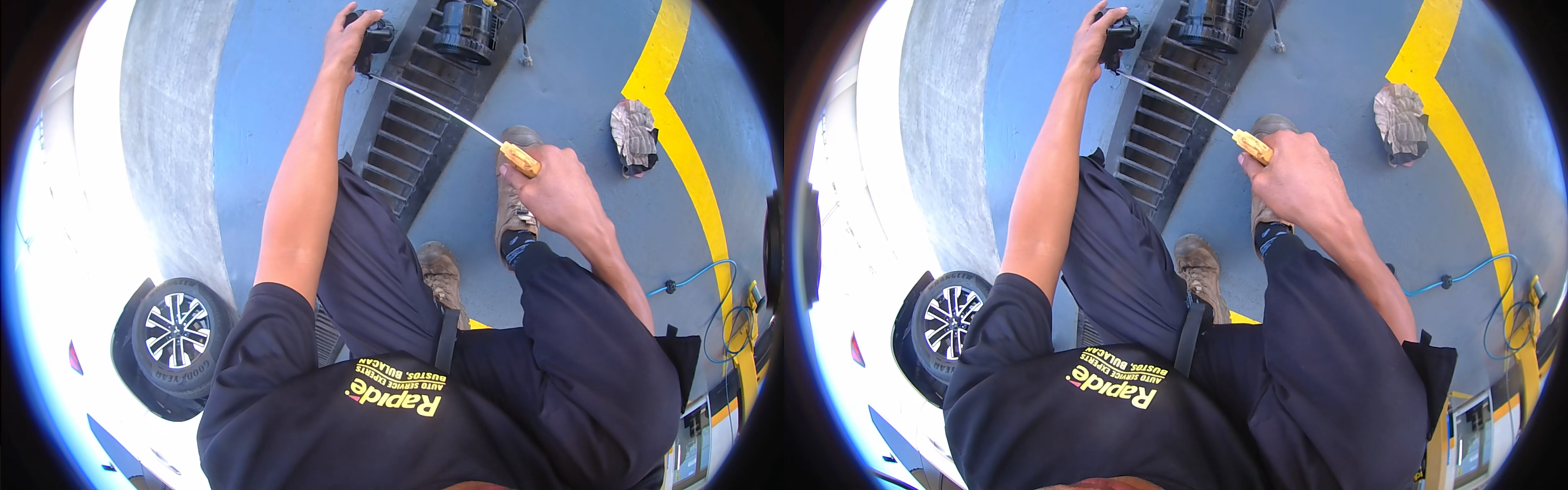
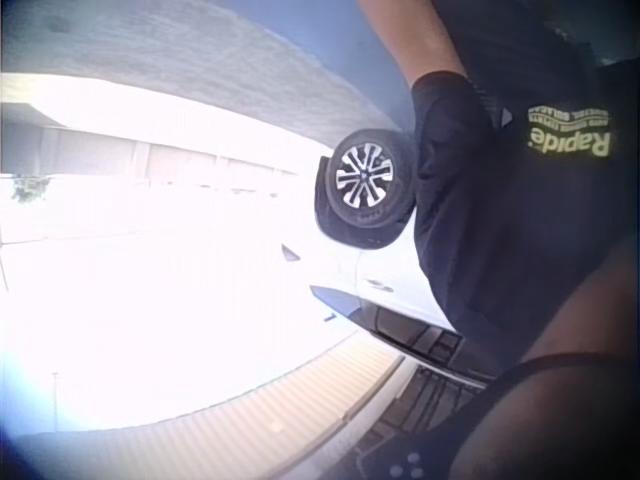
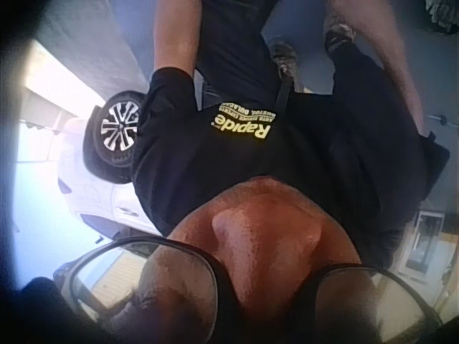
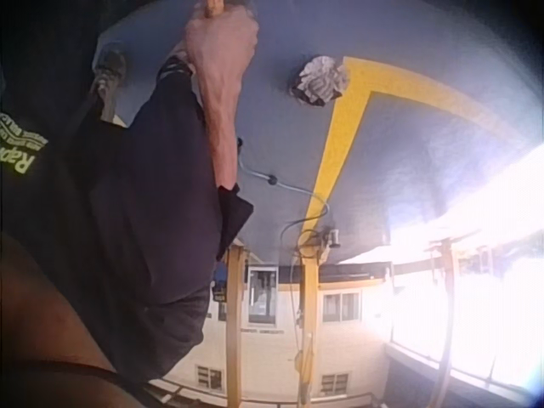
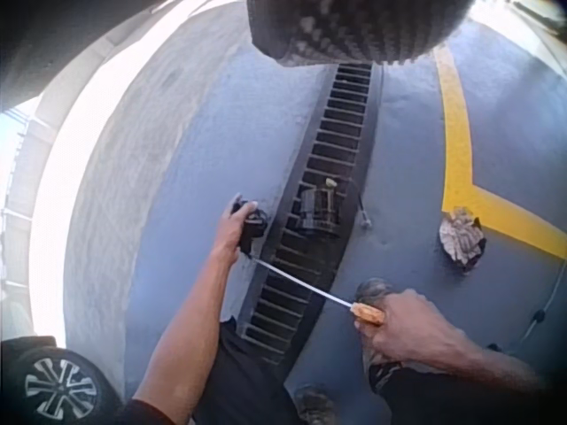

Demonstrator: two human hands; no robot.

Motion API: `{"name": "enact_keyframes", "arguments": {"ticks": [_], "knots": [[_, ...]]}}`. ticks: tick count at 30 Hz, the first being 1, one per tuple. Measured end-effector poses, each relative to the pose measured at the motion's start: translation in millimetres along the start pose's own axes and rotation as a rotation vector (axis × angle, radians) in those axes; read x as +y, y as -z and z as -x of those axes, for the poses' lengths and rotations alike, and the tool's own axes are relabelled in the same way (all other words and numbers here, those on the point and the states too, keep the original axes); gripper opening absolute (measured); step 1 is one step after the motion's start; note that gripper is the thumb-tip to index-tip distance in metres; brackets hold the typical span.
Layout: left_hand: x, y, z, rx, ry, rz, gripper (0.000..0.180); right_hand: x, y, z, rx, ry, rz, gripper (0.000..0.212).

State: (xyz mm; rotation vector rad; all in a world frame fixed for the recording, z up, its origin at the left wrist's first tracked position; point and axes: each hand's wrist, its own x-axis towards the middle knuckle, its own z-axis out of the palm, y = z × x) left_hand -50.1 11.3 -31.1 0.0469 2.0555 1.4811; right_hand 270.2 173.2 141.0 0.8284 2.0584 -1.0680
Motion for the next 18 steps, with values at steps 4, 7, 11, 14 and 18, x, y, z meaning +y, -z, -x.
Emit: {"name": "enact_keyframes", "arguments": {"ticks": [4,7,11,14,18], "knots": [[-6,11,-5,0.009,0.004,-0.002,0.075,7,-6,-1,0.018,0.04,0.005,0.034],[-10,10,-6,-0.006,-0.011,0.006,0.074,3,-3,-2,-0.006,0.004,0.015,0.035],[-8,5,-3,-0.007,-0.002,-0.008,0.074,6,-4,-3,-0.012,0.012,0.007,0.036],[-4,6,-4,0.039,-0.017,-0.076,0.076,9,-7,-6,-0.001,0.006,0.009,0.036],[0,23,-16,0.136,-0.127,-0.133,0.078,21,-19,-21,0.032,0.028,0.048,0.035]]}}
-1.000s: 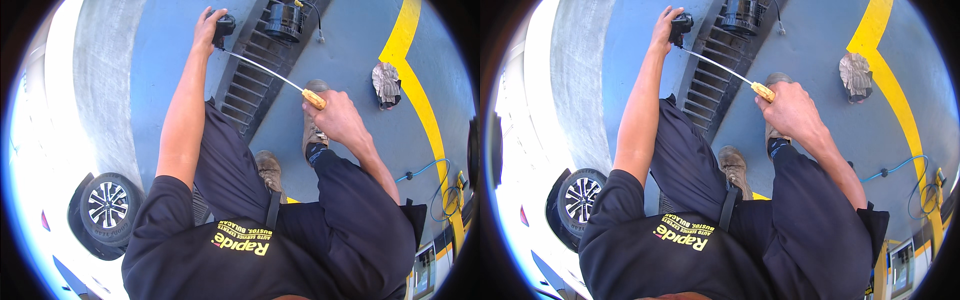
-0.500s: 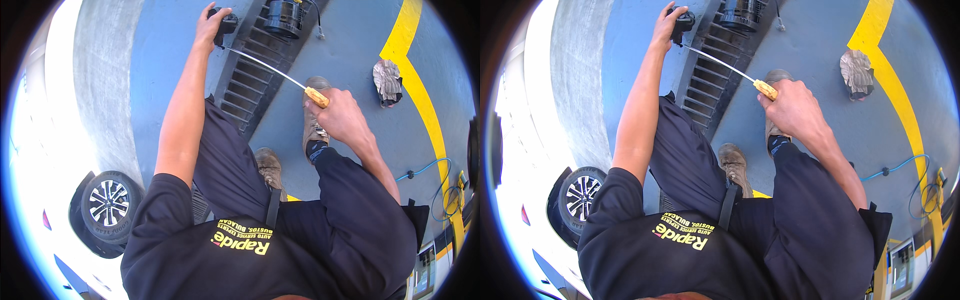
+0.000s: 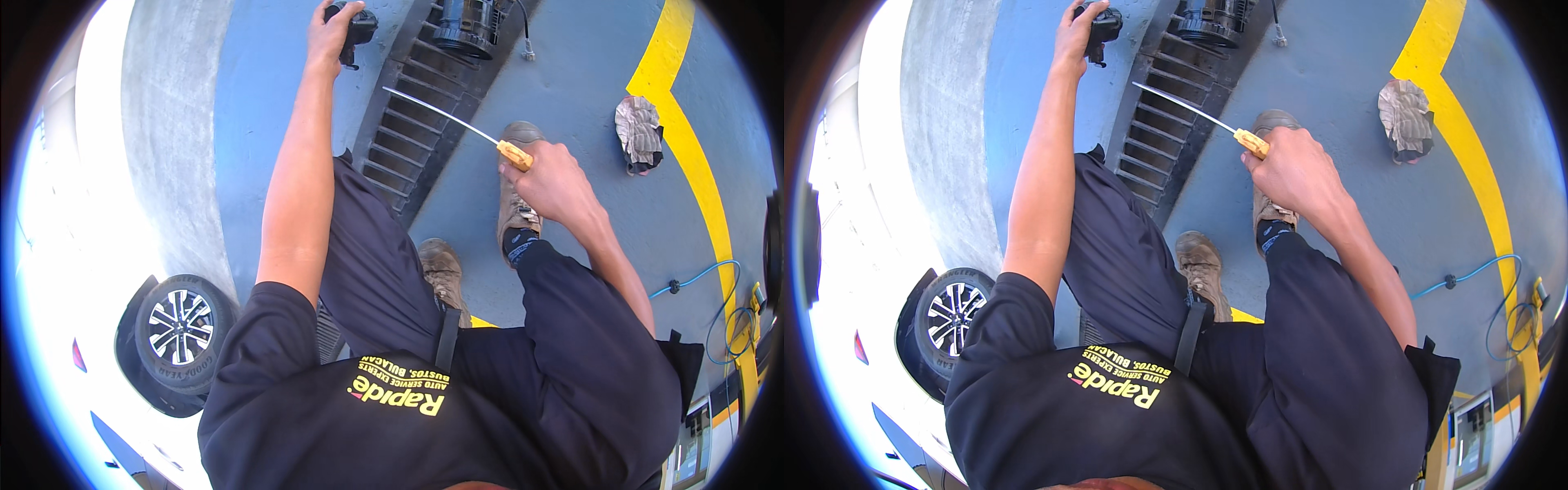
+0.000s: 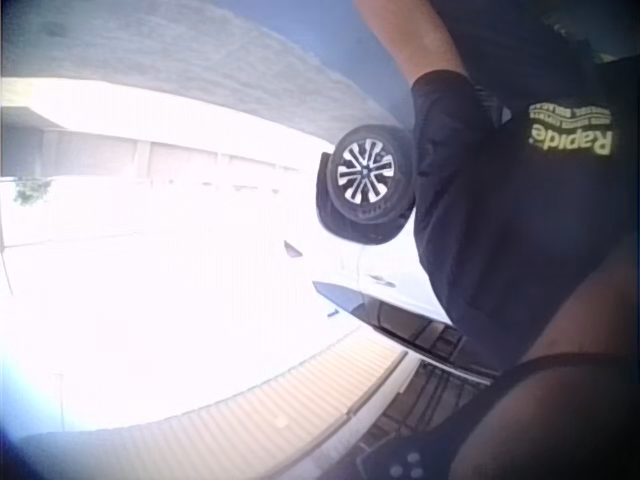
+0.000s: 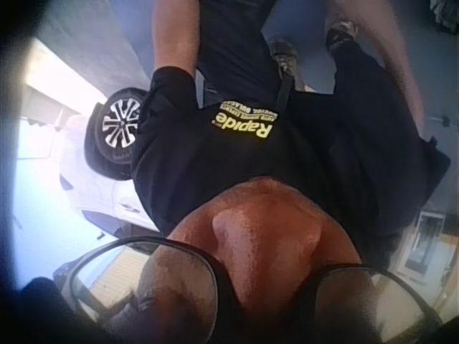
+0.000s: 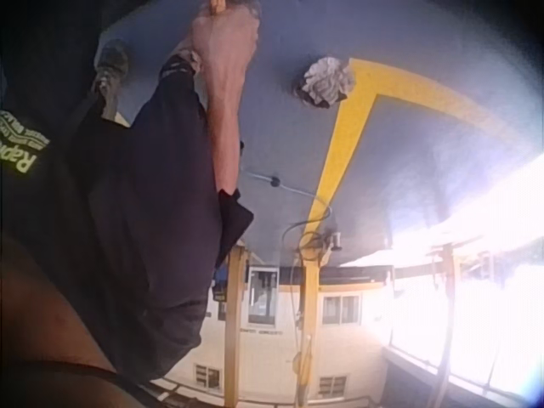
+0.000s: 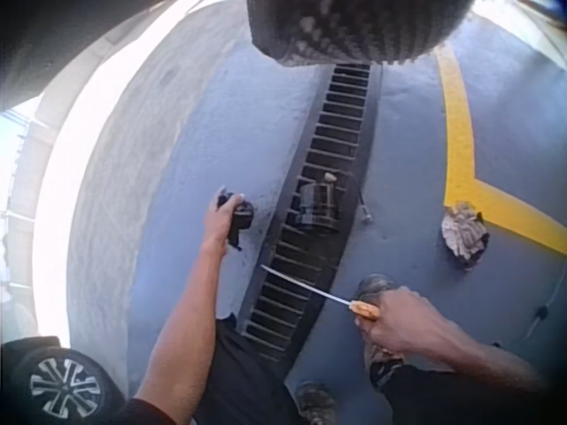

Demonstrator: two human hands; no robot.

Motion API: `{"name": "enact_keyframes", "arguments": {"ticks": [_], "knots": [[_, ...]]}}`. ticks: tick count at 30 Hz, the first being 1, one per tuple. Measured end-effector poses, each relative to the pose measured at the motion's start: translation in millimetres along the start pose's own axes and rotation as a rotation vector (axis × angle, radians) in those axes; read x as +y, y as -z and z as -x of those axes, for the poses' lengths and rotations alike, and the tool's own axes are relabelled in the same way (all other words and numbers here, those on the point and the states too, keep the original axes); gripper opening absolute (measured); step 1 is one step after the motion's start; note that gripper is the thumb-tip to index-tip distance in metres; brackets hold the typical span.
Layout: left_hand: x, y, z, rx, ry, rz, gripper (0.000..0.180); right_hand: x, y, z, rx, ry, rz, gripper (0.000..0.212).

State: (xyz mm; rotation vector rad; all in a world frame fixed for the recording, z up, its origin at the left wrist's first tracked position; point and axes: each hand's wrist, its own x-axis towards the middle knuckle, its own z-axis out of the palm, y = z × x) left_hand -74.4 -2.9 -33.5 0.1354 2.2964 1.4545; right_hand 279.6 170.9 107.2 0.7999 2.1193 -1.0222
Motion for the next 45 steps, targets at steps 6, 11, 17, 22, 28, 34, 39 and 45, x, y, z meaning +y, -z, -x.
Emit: {"name": "enact_keyframes", "arguments": {"ticks": [6,11,17,22,28,34,39,45], "knots": [[-7,7,3,-0.045,0.117,0.055,0.08,-3,2,-9,0.023,-0.044,-0.037,0.036],[-8,11,3,-0.061,0.092,0.012,0.079,-7,12,-8,0.014,-0.079,-0.038,0.036],[-17,-3,5,-0.057,-0.001,-0.125,0.075,-9,20,13,-0.073,-0.064,-0.074,0.035],[-17,-9,13,-0.073,0.014,-0.145,0.07,-16,27,26,-0.078,-0.077,-0.079,0.036],[-12,-19,21,-0.116,0.068,-0.003,0.066,-12,23,27,-0.096,-0.069,-0.033,0.037],[-19,-24,16,-0.101,0.023,-0.04,0.06,2,1,14,-0.028,-0.016,-0.05,0.041],[-21,-20,14,-0.07,0.079,0.094,0.056,-2,1,12,-0.071,-0.059,-0.039,0.037],[-19,-21,17,-0.11,0.148,0.22,0.056,-4,3,14,-0.067,-0.035,-0.07,0.04]]}}
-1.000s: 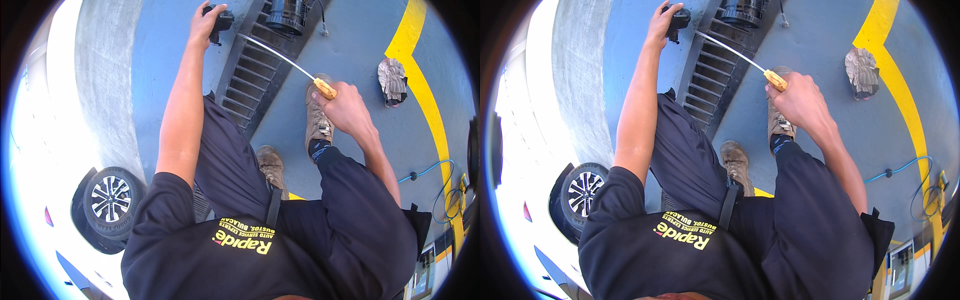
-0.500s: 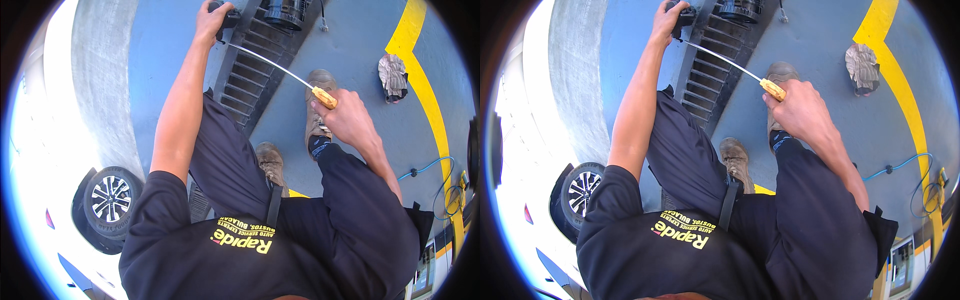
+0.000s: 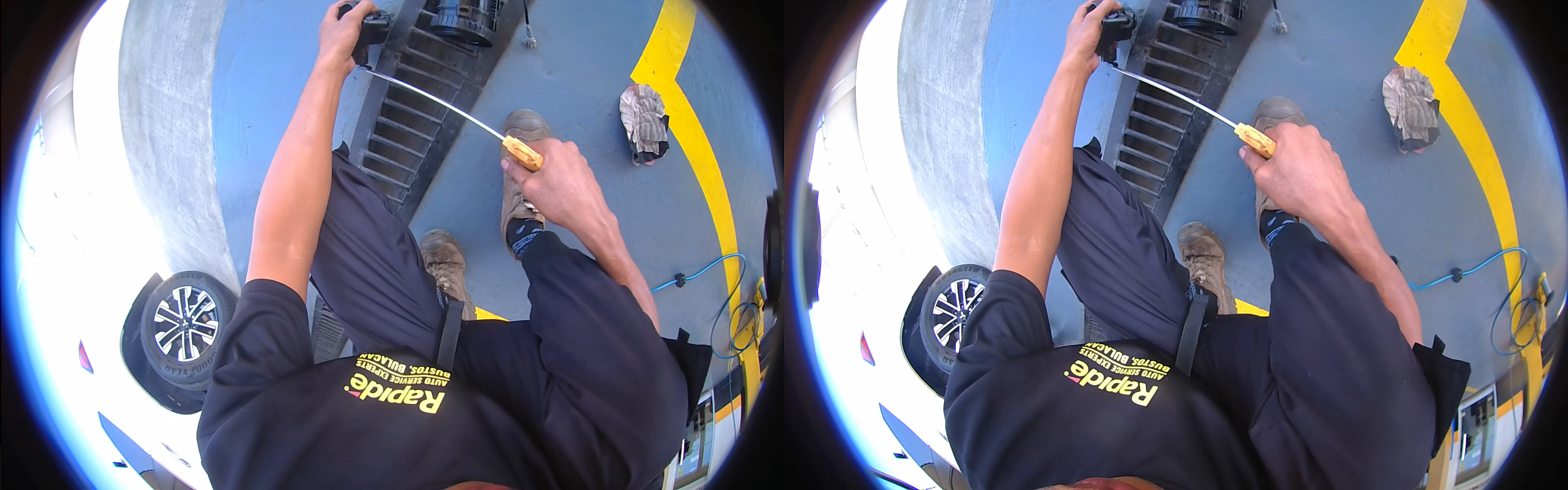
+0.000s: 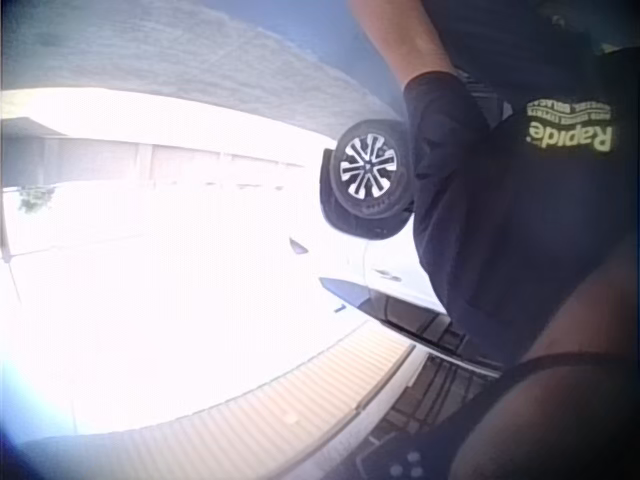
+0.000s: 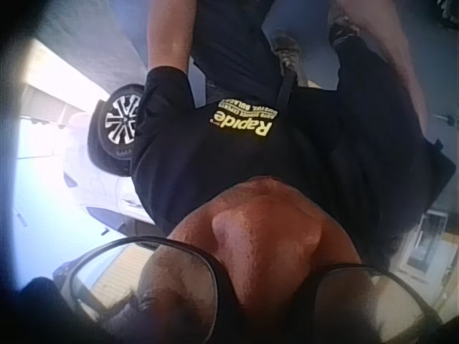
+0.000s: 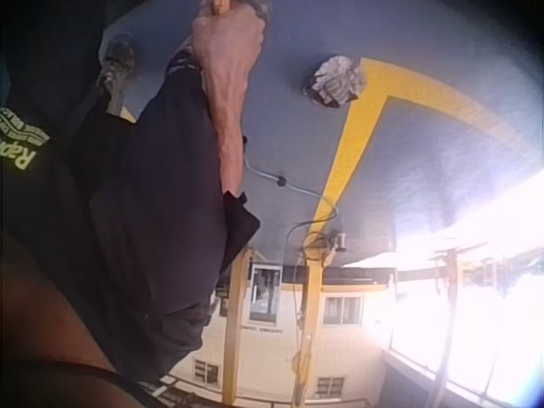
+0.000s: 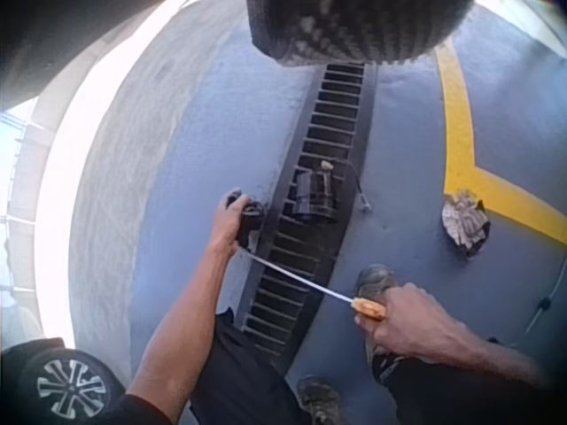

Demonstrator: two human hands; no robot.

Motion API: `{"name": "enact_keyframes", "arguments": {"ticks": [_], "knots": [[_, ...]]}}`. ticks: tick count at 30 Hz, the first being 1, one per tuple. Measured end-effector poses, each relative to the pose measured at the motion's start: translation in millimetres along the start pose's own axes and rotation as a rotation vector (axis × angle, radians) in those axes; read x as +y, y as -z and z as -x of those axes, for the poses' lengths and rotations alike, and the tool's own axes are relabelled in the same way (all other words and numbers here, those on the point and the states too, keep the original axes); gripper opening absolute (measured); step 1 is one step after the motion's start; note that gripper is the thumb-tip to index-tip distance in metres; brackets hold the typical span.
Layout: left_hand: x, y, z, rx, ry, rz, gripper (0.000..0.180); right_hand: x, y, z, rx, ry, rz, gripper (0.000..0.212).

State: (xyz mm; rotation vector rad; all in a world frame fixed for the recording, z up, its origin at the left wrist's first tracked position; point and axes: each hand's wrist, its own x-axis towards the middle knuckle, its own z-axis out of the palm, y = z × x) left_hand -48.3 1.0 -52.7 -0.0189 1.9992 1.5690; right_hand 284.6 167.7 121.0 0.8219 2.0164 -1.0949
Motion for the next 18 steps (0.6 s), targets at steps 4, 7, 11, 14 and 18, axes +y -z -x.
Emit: {"name": "enact_keyframes", "arguments": {"ticks": [4,7,11,14,18], "knots": [[-0.5,-1.3,-1.2,-0.014,0.003,-0.009,0.055,4.2,-1.3,2.3,0.003,0.001,0.014,0.038],[-3.4,-0.4,-4.2,0.0,-0.027,-0.076,0.055,2.3,1.6,8.3,0.032,-0.004,-0.028,0.038],[-6.7,5.9,-7.9,0.005,-0.058,-0.115,0.055,2.3,4.5,8.9,0.002,-0.004,-0.027,0.038],[-8.4,2.7,-7.3,-0.014,-0.023,-0.029,0.054,8.2,-0.3,3.9,0.009,0.005,-0.002,0.038],[-5.6,-2.2,-6.1,-0.029,0.006,0.011,0.053,8.0,-1.0,4.9,0.032,0.02,0.005,0.039]]}}
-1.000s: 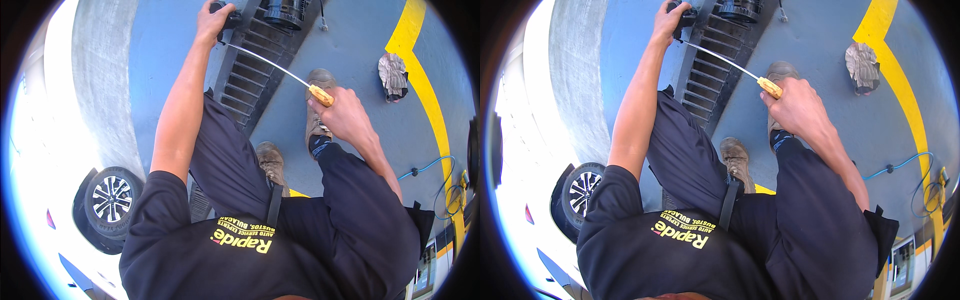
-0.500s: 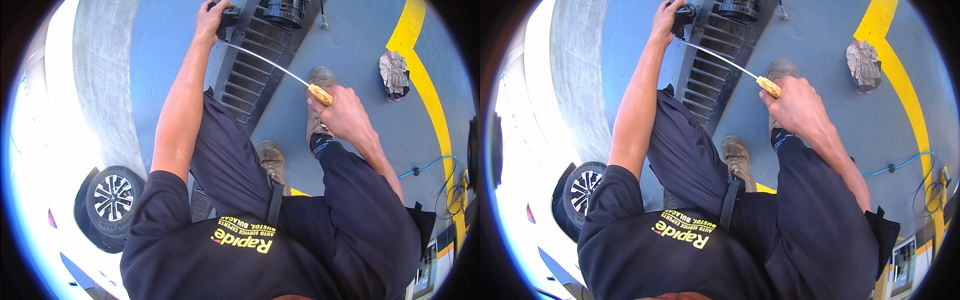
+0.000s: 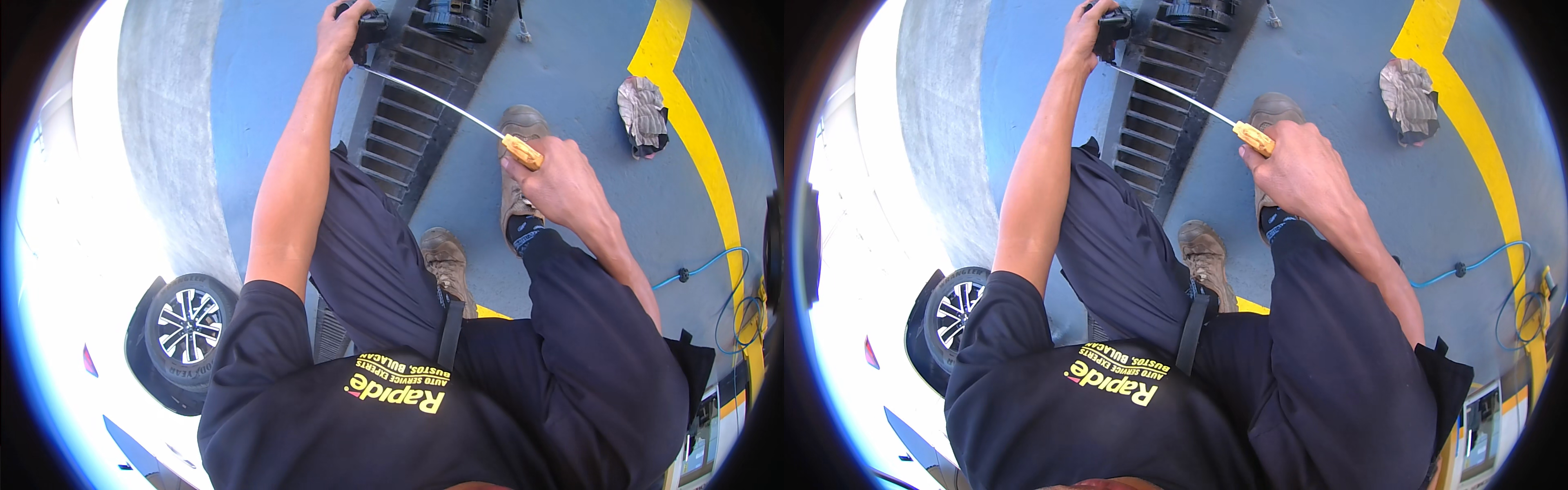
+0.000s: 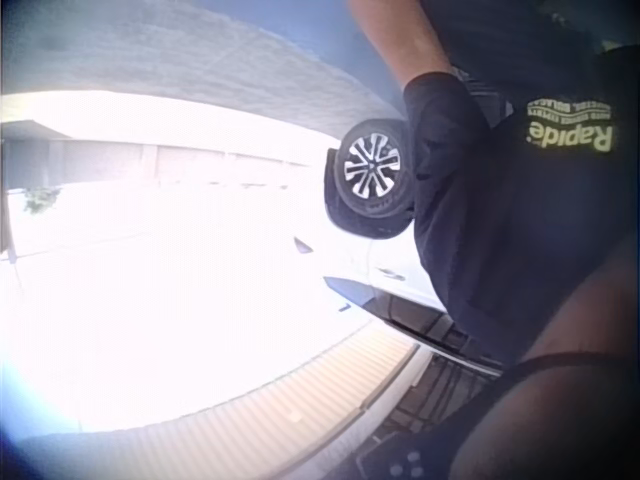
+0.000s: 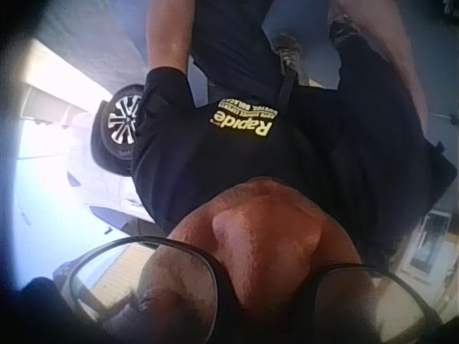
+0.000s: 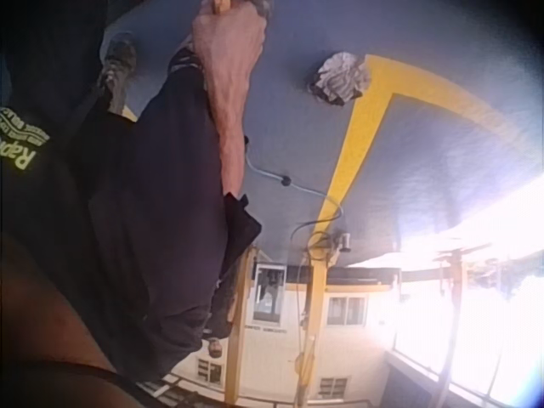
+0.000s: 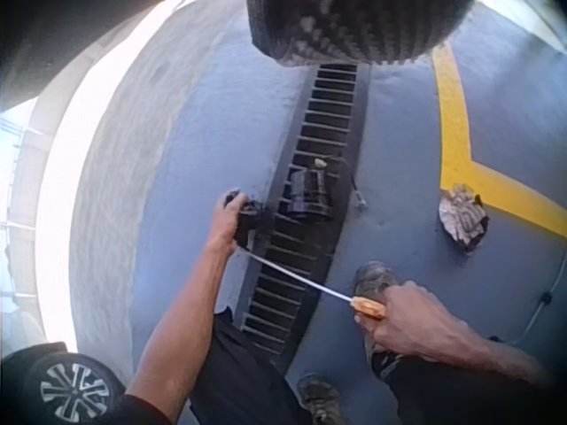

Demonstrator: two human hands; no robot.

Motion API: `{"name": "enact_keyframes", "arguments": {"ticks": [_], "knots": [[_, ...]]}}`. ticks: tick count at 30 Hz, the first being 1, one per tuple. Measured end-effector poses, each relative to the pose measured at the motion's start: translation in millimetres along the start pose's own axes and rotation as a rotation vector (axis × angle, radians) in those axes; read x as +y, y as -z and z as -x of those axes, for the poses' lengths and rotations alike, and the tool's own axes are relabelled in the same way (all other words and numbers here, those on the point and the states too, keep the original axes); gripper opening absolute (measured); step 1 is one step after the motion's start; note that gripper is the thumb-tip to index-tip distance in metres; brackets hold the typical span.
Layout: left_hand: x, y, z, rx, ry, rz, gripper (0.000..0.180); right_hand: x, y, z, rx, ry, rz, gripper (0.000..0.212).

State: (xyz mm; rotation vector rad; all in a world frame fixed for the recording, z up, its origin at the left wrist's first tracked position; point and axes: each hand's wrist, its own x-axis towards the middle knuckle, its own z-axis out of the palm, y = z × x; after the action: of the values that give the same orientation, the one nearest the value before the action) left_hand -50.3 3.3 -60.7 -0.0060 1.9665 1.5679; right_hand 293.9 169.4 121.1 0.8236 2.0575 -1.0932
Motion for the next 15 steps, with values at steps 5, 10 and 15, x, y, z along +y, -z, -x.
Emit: {"name": "enact_keyframes", "arguments": {"ticks": [5,10,15], "knots": [[3.9,-2.8,3.9,-0.026,0.05,0.104,0.051,-0.9,1.7,1.9,-0.011,-0.011,-0.015,0.038],[8.2,-5.0,4.1,-0.025,0.046,0.073,0.052,-2.1,3.0,1.3,-0.02,-0.031,-0.002,0.037],[7.6,-8.5,6.1,-0.025,0.01,0.031,0.052,-6.8,5.2,4.3,-0.018,-0.025,-0.006,0.036]]}}
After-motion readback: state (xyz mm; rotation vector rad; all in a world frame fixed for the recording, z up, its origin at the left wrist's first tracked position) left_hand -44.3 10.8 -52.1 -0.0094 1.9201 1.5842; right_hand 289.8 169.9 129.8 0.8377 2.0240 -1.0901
